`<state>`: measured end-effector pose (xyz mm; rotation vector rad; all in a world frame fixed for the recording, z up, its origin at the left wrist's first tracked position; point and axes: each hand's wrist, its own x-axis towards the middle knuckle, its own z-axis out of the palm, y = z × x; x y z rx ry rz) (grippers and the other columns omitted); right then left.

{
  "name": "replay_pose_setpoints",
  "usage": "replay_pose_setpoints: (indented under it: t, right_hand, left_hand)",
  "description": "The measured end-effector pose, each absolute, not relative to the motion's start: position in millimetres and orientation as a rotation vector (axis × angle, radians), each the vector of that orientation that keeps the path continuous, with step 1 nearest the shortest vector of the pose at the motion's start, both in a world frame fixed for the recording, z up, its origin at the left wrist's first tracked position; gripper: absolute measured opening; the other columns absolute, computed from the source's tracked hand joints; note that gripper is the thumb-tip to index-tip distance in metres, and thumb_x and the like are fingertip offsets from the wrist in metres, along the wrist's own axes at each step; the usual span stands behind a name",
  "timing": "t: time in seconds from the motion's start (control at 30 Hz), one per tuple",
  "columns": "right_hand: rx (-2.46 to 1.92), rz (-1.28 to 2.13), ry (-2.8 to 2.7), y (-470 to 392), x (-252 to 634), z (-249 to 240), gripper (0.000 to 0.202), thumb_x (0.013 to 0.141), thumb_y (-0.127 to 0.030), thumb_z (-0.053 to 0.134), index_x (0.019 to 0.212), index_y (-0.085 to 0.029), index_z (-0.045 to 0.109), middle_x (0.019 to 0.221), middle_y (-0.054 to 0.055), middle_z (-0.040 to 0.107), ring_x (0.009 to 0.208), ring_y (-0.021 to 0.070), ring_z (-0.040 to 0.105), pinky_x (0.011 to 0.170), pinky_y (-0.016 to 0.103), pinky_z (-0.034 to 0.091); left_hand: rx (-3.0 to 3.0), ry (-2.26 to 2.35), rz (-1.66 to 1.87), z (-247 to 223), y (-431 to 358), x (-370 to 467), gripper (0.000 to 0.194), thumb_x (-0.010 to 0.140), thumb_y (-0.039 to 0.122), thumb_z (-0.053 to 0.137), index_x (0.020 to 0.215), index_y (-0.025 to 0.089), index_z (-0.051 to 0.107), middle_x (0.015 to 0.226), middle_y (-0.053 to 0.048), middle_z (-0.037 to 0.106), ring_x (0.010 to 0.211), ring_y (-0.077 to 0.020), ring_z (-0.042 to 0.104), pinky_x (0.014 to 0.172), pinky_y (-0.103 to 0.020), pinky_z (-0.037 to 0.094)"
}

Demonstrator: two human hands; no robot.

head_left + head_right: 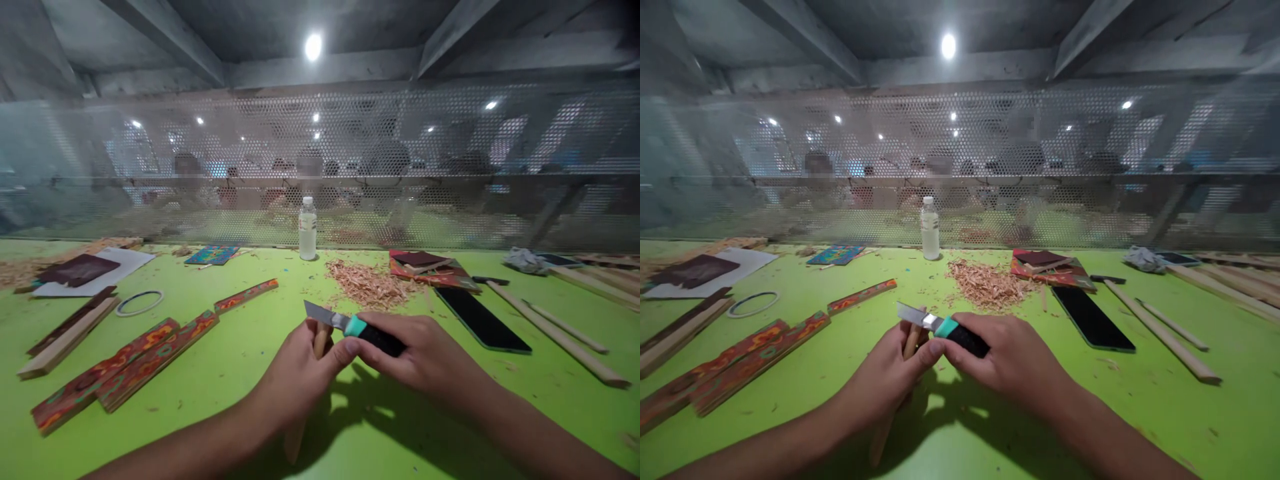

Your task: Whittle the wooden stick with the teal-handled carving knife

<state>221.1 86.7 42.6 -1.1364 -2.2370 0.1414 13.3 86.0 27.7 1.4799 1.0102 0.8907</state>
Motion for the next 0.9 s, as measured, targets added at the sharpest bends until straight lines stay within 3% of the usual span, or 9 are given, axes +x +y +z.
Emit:
replay_pose_setpoints:
  t: [0.17, 0.43, 0.57, 0.7, 0.9]
  right_hand:
    - [-1.113, 0.229, -2.276, 86.6, 219.8, 44.7, 0.029, 0.100, -0.045, 0.058, 0.093, -0.021, 0.074, 0.073, 0.000, 0.074, 0.060, 0.0140, 0.063, 0.056, 0.024, 0.040]
    - [-1.132, 0.219, -2.312, 85.5, 219.4, 44.3, 0.028, 0.099, -0.043, 0.058, 0.098, -0.020, 0.075, 0.071, 0.001, 0.073, 0.059, 0.0152, 0.063, 0.057, 0.025, 0.042]
    - [-1.128, 0.148, -2.328, 86.1, 222.3, 41.1, 0.028, 0.100, -0.044, 0.058, 0.103, -0.021, 0.075, 0.080, 0.003, 0.077, 0.065, 0.0175, 0.069, 0.059, 0.026, 0.045]
    - [-1.124, 0.092, -2.311, 85.4, 223.5, 39.7, 0.027, 0.100, -0.043, 0.060, 0.105, -0.022, 0.074, 0.086, 0.004, 0.080, 0.070, 0.0192, 0.073, 0.063, 0.027, 0.048]
    - [-1.152, 0.020, -2.238, 80.2, 217.4, 37.4, 0.025, 0.100, -0.044, 0.062, 0.103, -0.023, 0.074, 0.091, 0.004, 0.082, 0.072, 0.0206, 0.075, 0.064, 0.027, 0.050]
  left_hand:
    - [1.355, 0.989, 0.897, 21.2, 88.7, 14.5, 0.058, 0.078, 0.062, 0.080, 0.114, 0.018, 0.067, 0.056, 0.008, 0.045, 0.054, -0.0159, 0.050, 0.051, -0.024, 0.038]
    - [1.297, 1.052, 0.970, 28.4, 87.0, 14.8, 0.070, 0.074, 0.057, 0.086, 0.128, 0.016, 0.069, 0.063, 0.002, 0.058, 0.069, -0.0219, 0.062, 0.059, -0.026, 0.046]
    - [1.324, 1.040, 0.973, 34.8, 85.1, 16.1, 0.061, 0.076, 0.057, 0.085, 0.119, 0.016, 0.074, 0.057, 0.004, 0.054, 0.061, -0.0200, 0.057, 0.056, -0.026, 0.043]
    - [1.349, 1.002, 0.916, 36.5, 87.2, 15.6, 0.053, 0.078, 0.061, 0.081, 0.104, 0.016, 0.077, 0.047, 0.009, 0.038, 0.051, -0.0165, 0.046, 0.051, -0.025, 0.038]
    - [1.382, 0.979, 0.897, 32.5, 90.3, 14.9, 0.046, 0.083, 0.064, 0.075, 0.090, 0.019, 0.068, 0.046, 0.012, 0.030, 0.045, -0.0112, 0.031, 0.046, -0.023, 0.027]
